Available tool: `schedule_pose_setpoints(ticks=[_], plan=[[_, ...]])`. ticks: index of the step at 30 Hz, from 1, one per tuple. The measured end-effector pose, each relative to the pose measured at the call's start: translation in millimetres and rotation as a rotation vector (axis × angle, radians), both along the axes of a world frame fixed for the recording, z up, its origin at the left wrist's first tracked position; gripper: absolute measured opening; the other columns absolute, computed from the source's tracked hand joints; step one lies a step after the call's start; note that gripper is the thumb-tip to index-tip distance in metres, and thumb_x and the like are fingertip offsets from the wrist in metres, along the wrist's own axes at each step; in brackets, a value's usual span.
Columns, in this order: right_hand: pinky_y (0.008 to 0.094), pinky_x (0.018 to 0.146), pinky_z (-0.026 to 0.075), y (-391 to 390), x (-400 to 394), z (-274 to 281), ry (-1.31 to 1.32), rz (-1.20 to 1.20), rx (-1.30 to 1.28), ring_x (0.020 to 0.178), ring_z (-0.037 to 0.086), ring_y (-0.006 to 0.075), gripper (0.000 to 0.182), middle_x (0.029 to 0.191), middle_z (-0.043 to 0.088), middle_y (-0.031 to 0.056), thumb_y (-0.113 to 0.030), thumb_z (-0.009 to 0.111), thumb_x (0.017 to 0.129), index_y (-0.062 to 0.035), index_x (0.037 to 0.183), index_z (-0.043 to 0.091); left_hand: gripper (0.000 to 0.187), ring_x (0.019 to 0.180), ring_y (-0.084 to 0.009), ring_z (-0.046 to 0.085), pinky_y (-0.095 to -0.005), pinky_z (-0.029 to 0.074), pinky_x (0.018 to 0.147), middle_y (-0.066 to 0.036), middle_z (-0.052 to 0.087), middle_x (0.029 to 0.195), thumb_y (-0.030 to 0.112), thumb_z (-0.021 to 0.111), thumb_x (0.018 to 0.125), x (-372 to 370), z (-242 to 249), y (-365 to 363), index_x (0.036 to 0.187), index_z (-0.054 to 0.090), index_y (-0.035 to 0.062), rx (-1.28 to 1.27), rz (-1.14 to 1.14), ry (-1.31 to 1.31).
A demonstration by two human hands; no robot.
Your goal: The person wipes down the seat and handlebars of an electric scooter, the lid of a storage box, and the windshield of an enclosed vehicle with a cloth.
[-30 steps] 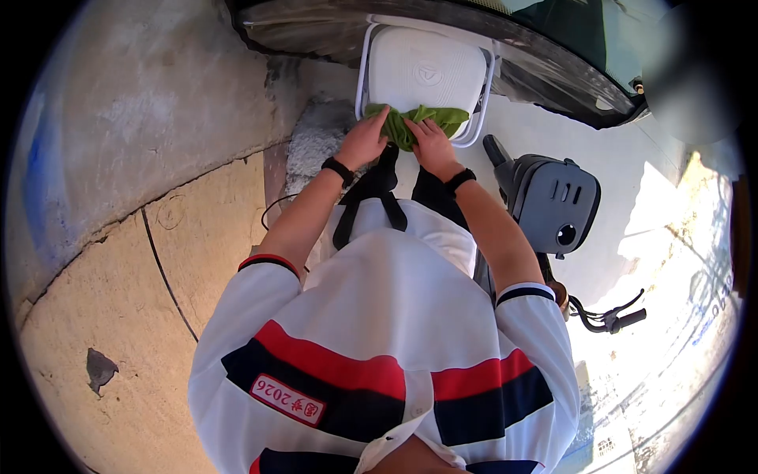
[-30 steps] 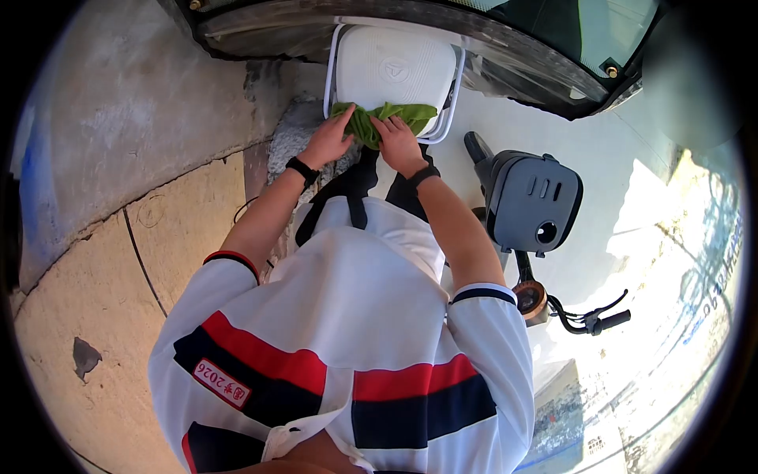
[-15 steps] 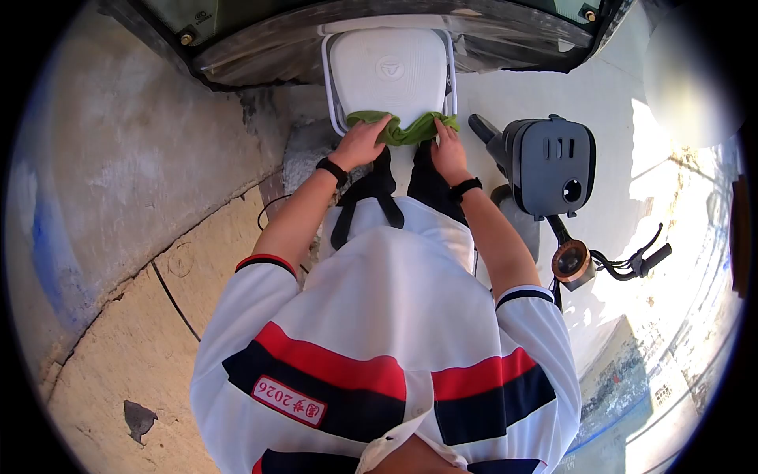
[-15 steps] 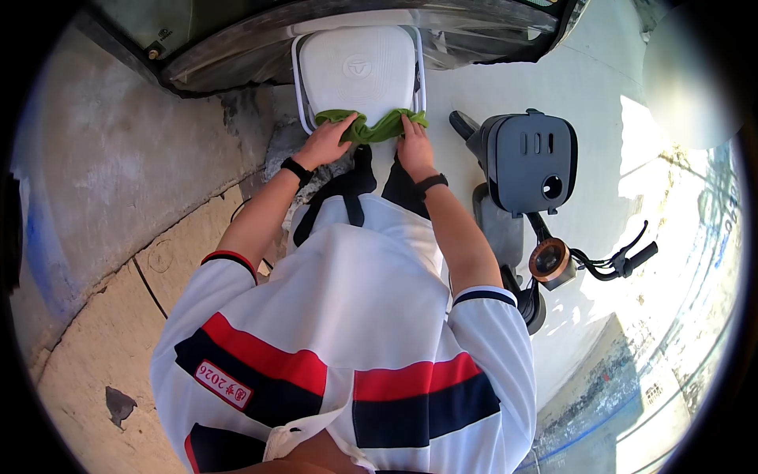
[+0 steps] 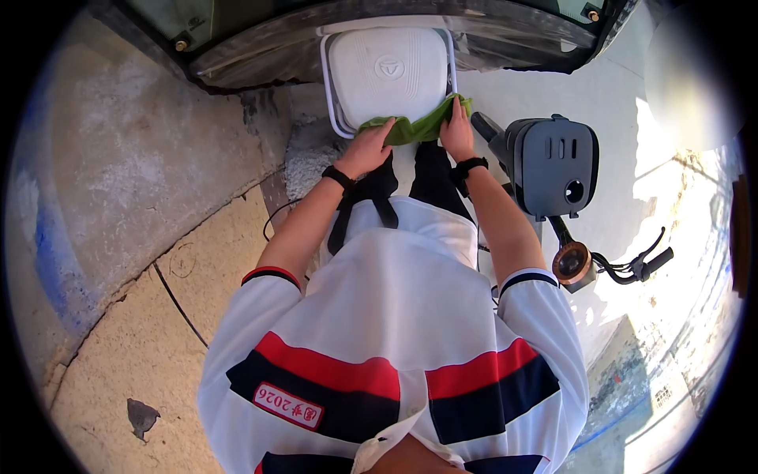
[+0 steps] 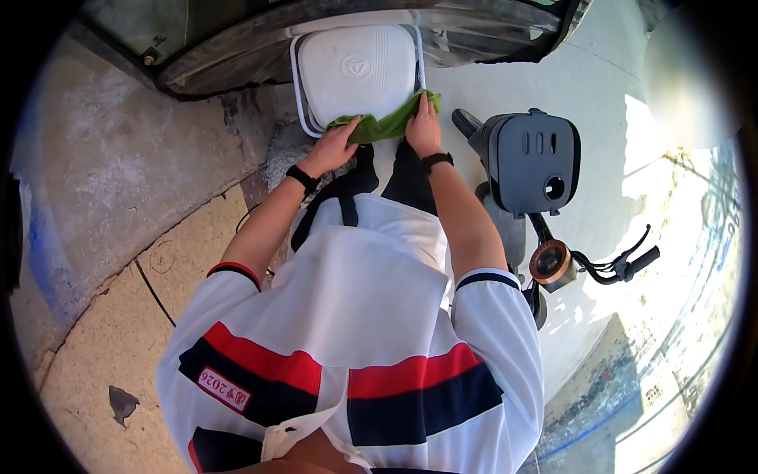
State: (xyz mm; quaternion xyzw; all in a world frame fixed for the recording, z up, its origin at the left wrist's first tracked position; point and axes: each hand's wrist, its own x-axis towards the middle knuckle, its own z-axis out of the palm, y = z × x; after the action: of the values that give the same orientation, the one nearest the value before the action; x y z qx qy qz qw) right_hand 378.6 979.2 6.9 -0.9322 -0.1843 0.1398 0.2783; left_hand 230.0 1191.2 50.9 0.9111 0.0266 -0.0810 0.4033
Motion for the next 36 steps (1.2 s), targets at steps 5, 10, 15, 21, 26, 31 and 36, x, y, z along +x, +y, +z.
schedule_pose_setpoints(ticks=[5, 10, 15, 21, 26, 31, 36], plan=[[0.0469, 0.104, 0.044, 9, 32, -4, 0.056, 0.047, 0.043, 0.129, 0.046, 0.0429, 0.07, 0.139, 0.046, 0.0294, -0.01, 0.053, 0.086, 0.0037, 0.149, 0.027, 0.076, 0.119, -0.0421, 0.055, -0.0452, 0.047, 0.099, -0.027, 0.055, 0.132, 0.015, 0.065, 0.088, 16, -3, 3, 0.153, 0.026, 0.0053, 0.005, 0.116, 0.175], [0.0458, 0.105, 0.043, 24, 61, 3, 0.107, 0.097, -0.001, 0.128, 0.046, 0.0409, 0.076, 0.134, 0.048, 0.0268, -0.02, 0.06, 0.087, 0.0042, 0.149, 0.025, 0.077, 0.118, -0.0417, 0.055, -0.0459, 0.047, 0.098, -0.027, 0.056, 0.13, 0.018, 0.064, 0.088, 27, -9, 6, 0.152, 0.025, 0.003, 0.024, 0.201, 0.169], [0.0447, 0.108, 0.04, 38, 85, -4, 0.025, 0.154, -0.001, 0.13, 0.044, 0.042, 0.08, 0.136, 0.047, 0.0256, -0.025, 0.064, 0.086, 0.005, 0.149, 0.024, 0.079, 0.119, -0.0424, 0.055, -0.0459, 0.047, 0.098, -0.029, 0.054, 0.133, 0.018, 0.063, 0.089, 46, 1, 11, 0.154, 0.022, 0.0035, 0.03, 0.273, 0.266], [0.0454, 0.115, 0.031, 61, 106, 13, -0.035, 0.255, -0.118, 0.137, 0.035, 0.0428, 0.084, 0.144, 0.041, 0.0234, -0.021, 0.068, 0.08, 0.0035, 0.149, 0.028, 0.08, 0.118, -0.0426, 0.056, -0.0464, 0.048, 0.097, -0.029, 0.054, 0.132, 0.018, 0.065, 0.087, 62, 3, 16, 0.153, 0.022, 0.0035, 0.049, 0.344, 0.223], [0.0508, 0.117, 0.025, 83, 101, -4, -0.274, 0.379, -0.158, 0.141, 0.029, 0.0424, 0.083, 0.147, 0.039, 0.02, -0.014, 0.07, 0.075, 0.0008, 0.148, 0.032, 0.081, 0.115, -0.0427, 0.057, -0.0467, 0.049, 0.095, -0.029, 0.056, 0.129, 0.018, 0.066, 0.085, 72, 7, 20, 0.153, 0.023, 0.0039, 0.107, 0.387, 0.238], [0.0518, 0.118, 0.025, 95, 80, 7, -0.262, 0.565, -0.082, 0.141, 0.03, 0.0419, 0.077, 0.145, 0.043, 0.018, -0.007, 0.066, 0.075, -0.0031, 0.146, 0.038, 0.082, 0.112, -0.0431, 0.057, -0.0473, 0.049, 0.093, -0.027, 0.057, 0.126, 0.016, 0.066, 0.084, 68, 10, 22, 0.153, 0.025, 0.0036, 0.125, 0.411, 0.256], [0.051, 0.118, 0.025, 105, 54, 6, -0.238, 0.731, 0.053, 0.141, 0.033, 0.0386, 0.076, 0.145, 0.045, 0.0169, -0.004, 0.065, 0.074, -0.0062, 0.146, 0.041, 0.082, 0.113, -0.0449, 0.057, -0.0489, 0.05, 0.093, -0.028, 0.056, 0.128, 0.015, 0.066, 0.086, 42, -1, 21, 0.155, 0.021, 0.0057, 0.137, 0.379, 0.205]])
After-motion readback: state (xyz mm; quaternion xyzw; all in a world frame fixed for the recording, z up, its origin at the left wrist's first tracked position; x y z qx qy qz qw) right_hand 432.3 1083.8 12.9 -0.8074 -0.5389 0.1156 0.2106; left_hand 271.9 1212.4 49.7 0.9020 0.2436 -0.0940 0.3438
